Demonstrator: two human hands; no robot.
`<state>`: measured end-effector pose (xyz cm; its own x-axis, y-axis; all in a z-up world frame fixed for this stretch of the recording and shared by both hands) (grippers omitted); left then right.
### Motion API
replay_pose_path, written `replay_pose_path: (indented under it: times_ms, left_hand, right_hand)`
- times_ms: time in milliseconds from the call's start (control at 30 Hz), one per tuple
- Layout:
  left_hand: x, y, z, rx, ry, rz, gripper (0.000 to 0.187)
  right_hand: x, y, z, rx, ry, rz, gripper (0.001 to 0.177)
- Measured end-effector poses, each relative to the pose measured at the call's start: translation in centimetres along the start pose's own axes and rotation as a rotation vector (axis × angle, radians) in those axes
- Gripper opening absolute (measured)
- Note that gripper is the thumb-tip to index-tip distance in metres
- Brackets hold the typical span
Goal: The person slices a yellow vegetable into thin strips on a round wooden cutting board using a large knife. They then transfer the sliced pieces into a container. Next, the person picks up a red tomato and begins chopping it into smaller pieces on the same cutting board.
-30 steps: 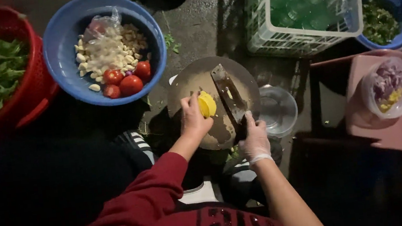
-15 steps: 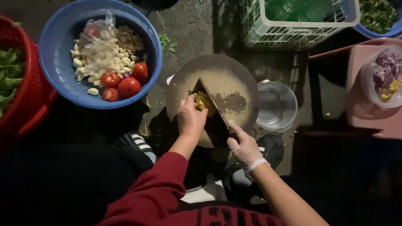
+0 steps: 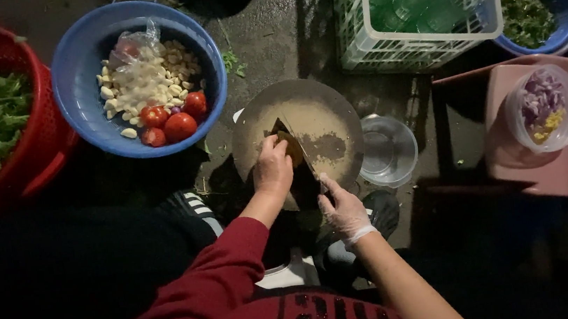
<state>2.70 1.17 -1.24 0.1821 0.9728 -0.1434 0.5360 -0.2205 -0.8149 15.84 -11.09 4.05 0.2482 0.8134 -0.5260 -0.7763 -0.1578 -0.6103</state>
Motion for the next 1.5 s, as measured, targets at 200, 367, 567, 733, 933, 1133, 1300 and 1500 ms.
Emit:
replay_pose_path:
  times_ms: [200,367,567,733,933,1133,1300,1500]
  left_hand:
    - [-0.5,-2.4,-2.5,-0.015,0.020,-0.084,0.054]
    - [-0.4,-4.8,-4.5,0.077,-0.078,0.185,0.080]
    - [0.2,-4.1,-3.8,0.110,0.020,0.139,0.078]
    - [0.6,-3.7,-3.1,0.083,0.046,0.147,0.070]
    - [-0.3,-4.4,-3.1,-0.011,0.020,0.107,0.076]
    - [-1.2,-3.6,-2.1,-0.017,-0.062,0.072,0.054]
    - [-1.0,-2.4,-1.2,0.068,0.055,0.031,0.035]
    - [-1.1,-3.2,-1.7,-0.049,0.078,0.023,0.032]
  right_hand:
    - [0.5,0.8,-1.0,0.048,-0.006,-0.077,0.051]
    - [-0.8,-1.2,1.7,0.148,0.090,-0.115,0.049]
    - [-1.5,-1.7,1.4,0.095,0.133,-0.048,0.052]
    - [-0.2,-0.4,-0.4,0.073,0.101,-0.032,0.052]
    - [-1.0,-1.2,1.0,0.004,0.083,-0.011,0.050]
    - [-0.4,-0.1,-0.2,-0.143,0.055,0.011,0.052]
    - [-0.7,0.5,0.0,-0.161,0.025,0.048,0.057]
    - [0.2,0.6,-1.0,-0.196,0.028,0.054,0.058]
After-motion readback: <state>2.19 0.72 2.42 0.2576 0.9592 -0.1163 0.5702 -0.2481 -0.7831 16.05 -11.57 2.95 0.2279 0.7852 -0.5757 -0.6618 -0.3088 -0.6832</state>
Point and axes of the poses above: each hand's wrist, its own x-axis towards the middle knuckle, its own y-axis out of the palm, z = x × y, the point moved 2 cm from there along x, towards the middle knuckle, and after that the axes turned 2 degrees about -z, right-handed, at the moved point
